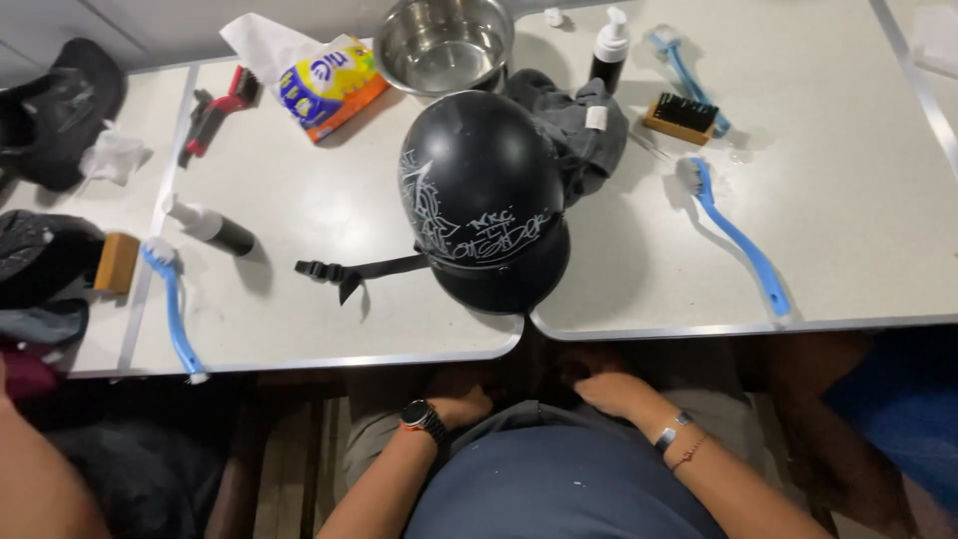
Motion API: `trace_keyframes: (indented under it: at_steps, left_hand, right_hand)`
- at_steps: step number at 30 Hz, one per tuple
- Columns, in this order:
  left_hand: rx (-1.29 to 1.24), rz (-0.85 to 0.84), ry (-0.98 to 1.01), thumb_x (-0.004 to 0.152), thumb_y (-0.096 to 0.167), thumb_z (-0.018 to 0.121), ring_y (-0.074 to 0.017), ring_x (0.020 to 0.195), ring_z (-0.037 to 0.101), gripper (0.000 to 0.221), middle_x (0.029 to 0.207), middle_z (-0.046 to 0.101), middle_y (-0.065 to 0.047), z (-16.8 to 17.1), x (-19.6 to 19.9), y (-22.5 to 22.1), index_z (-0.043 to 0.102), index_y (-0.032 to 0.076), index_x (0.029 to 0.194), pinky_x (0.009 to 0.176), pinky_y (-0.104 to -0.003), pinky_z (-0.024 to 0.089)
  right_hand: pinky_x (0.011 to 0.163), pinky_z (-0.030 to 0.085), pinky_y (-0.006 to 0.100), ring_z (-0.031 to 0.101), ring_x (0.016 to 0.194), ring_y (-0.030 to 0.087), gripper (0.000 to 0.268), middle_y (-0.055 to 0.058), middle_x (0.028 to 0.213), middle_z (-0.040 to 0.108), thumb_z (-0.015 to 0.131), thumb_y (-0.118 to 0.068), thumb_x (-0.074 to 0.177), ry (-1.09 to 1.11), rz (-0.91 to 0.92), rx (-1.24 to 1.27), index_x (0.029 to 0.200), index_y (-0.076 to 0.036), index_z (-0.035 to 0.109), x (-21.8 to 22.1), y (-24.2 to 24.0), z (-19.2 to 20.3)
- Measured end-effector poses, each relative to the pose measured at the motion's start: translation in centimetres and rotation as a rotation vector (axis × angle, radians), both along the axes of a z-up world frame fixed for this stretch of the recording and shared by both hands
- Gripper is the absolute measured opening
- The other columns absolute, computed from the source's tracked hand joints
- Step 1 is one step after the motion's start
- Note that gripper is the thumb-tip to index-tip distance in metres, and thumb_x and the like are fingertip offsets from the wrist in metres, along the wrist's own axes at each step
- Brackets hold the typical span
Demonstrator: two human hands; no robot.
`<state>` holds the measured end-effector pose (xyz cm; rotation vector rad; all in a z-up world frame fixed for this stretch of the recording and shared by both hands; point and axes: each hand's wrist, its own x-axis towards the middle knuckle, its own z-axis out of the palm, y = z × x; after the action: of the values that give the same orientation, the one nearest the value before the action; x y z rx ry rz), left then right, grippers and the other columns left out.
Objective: A person is cleaning a black motorcycle helmet at a workbench using a cloth, cleaning foam, and a small brush.
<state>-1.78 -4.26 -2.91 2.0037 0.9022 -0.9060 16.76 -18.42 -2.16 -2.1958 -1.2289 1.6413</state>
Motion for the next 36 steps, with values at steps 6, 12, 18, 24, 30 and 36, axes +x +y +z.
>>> trace_keyframes:
  at_steps: [6,12,18,24,30,36]
  left_hand:
    - [-0.007,-0.023,-0.028,0.096,0.064,0.032,-0.0315,0.140,0.050,0.072,0.151,0.051,-0.019,-4.2,-1.4,0.2,0.035,0.022,0.154,0.115,-0.045,0.040]
    - [-0.022,-0.078,-0.150,0.101,0.059,0.034,-0.0374,0.133,0.056,0.064,0.141,0.059,-0.022,-3.8,-2.7,-0.6,0.044,0.012,0.142,0.108,-0.050,0.045]
    - [0.028,-0.174,-0.338,0.104,0.033,0.040,-0.0435,0.115,0.065,0.047,0.123,0.066,-0.029,3.1,-2.1,-2.1,0.054,0.000,0.134,0.096,-0.052,0.053]
    - [0.050,-0.197,-0.518,0.097,0.017,0.049,-0.0398,0.104,0.067,0.032,0.115,0.069,-0.021,-3.1,-2.7,-2.8,0.063,0.005,0.123,0.084,-0.048,0.053]
    - [0.031,-0.175,-0.706,0.086,0.008,0.055,-0.0318,0.123,0.059,0.057,0.141,0.061,-0.011,3.2,-5.3,-1.9,0.055,0.011,0.143,0.100,-0.041,0.045]
    - [0.079,0.625,-1.624,0.089,-0.003,0.057,-0.0387,0.154,0.036,0.081,0.166,0.031,-0.022,9.7,-7.2,-4.6,0.020,0.008,0.160,0.129,-0.052,0.027]
  right_hand:
    - [0.118,0.045,0.032,0.061,0.133,0.026,0.056,0.015,0.136,0.070,0.056,-0.042,0.086,-0.020,-0.188,0.086,0.124,-0.006,0.076,-0.5,0.4,-3.4]
    - [0.110,0.051,0.034,0.066,0.126,0.023,0.062,0.006,0.127,0.075,0.067,-0.054,0.077,-0.127,-0.180,0.081,0.127,-0.018,0.074,-1.4,0.3,-5.4]
    - [0.101,0.055,0.034,0.072,0.114,0.022,0.043,0.003,0.113,0.081,0.072,-0.038,0.077,-0.004,-0.236,0.177,0.115,-0.019,0.079,-2.4,0.5,-4.7]
    - [0.093,0.058,0.033,0.075,0.102,0.020,0.029,0.006,0.106,0.082,0.070,-0.024,0.084,0.111,-0.199,0.381,0.108,-0.011,0.080,-3.2,-0.9,-4.6]
    - [0.094,0.056,0.028,0.072,0.101,0.014,0.037,0.004,0.111,0.077,0.070,-0.012,0.086,0.170,-0.193,0.819,0.123,-0.010,0.069,-3.3,-2.6,2.7]
    - [0.131,0.028,0.060,0.027,0.158,0.046,0.104,0.012,0.177,0.009,0.060,-0.027,0.081,0.170,-0.592,1.843,0.170,-0.026,0.006,-2.6,-5.3,2.9]
